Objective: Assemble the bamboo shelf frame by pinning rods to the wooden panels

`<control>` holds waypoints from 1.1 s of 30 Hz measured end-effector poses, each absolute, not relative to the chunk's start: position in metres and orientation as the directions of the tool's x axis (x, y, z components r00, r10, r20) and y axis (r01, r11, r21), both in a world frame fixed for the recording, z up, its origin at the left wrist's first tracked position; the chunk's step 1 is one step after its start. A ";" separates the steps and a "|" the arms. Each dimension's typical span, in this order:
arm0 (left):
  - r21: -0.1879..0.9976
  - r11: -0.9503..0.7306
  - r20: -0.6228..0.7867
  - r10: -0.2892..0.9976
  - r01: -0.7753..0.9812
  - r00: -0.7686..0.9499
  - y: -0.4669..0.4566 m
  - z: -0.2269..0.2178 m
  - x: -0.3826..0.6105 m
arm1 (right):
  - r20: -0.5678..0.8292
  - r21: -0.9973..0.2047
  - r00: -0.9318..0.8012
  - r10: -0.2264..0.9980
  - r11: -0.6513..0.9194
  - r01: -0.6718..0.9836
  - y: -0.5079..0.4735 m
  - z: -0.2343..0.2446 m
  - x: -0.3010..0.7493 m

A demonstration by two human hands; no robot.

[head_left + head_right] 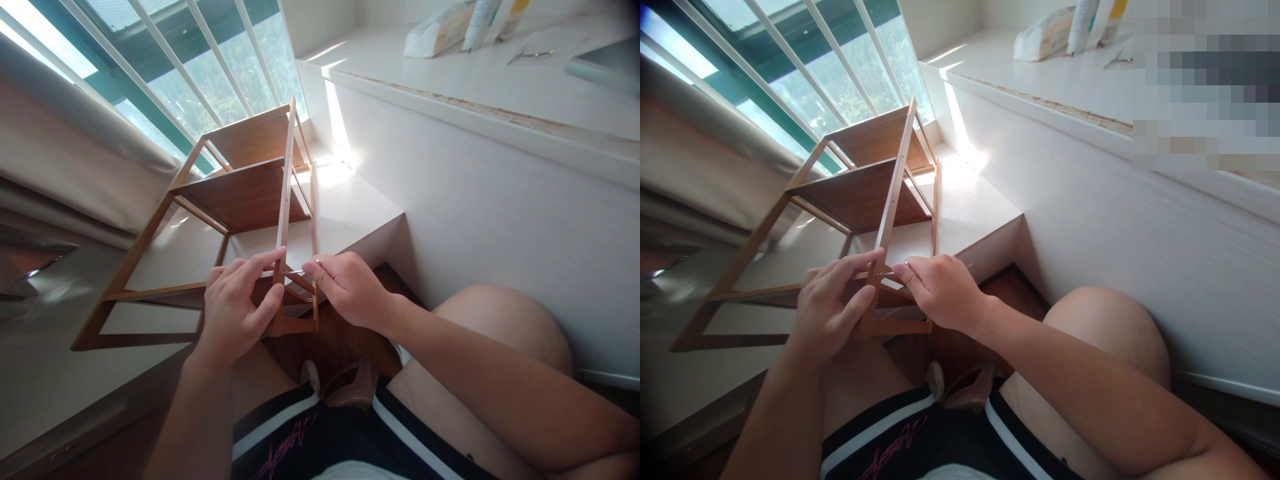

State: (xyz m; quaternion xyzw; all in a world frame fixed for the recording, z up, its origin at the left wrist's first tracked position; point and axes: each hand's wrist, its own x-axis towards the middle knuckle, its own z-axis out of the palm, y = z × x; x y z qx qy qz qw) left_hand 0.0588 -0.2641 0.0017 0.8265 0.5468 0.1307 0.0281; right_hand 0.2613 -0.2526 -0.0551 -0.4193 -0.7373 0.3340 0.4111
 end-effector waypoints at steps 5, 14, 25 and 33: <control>0.199 -0.404 0.188 0.910 0.893 0.370 -0.264 0.002 0.058 | 0.440 -0.680 -0.392 0.808 0.585 0.443 -0.246 -0.057 0.268; 0.202 -0.392 0.185 0.915 0.897 0.358 -0.265 0.001 0.059 | 0.469 -0.609 -0.441 0.765 0.642 0.466 -0.242 -0.059 0.271; 0.200 -0.400 0.186 0.912 0.894 0.367 -0.265 0.002 0.059 | 0.294 -0.880 -0.338 0.894 0.392 0.270 -0.251 -0.057 0.261; 0.206 -0.409 0.189 0.908 0.889 0.374 -0.265 0.002 0.059 | 0.209 -0.952 -0.329 0.921 0.268 0.146 -0.253 -0.054 0.258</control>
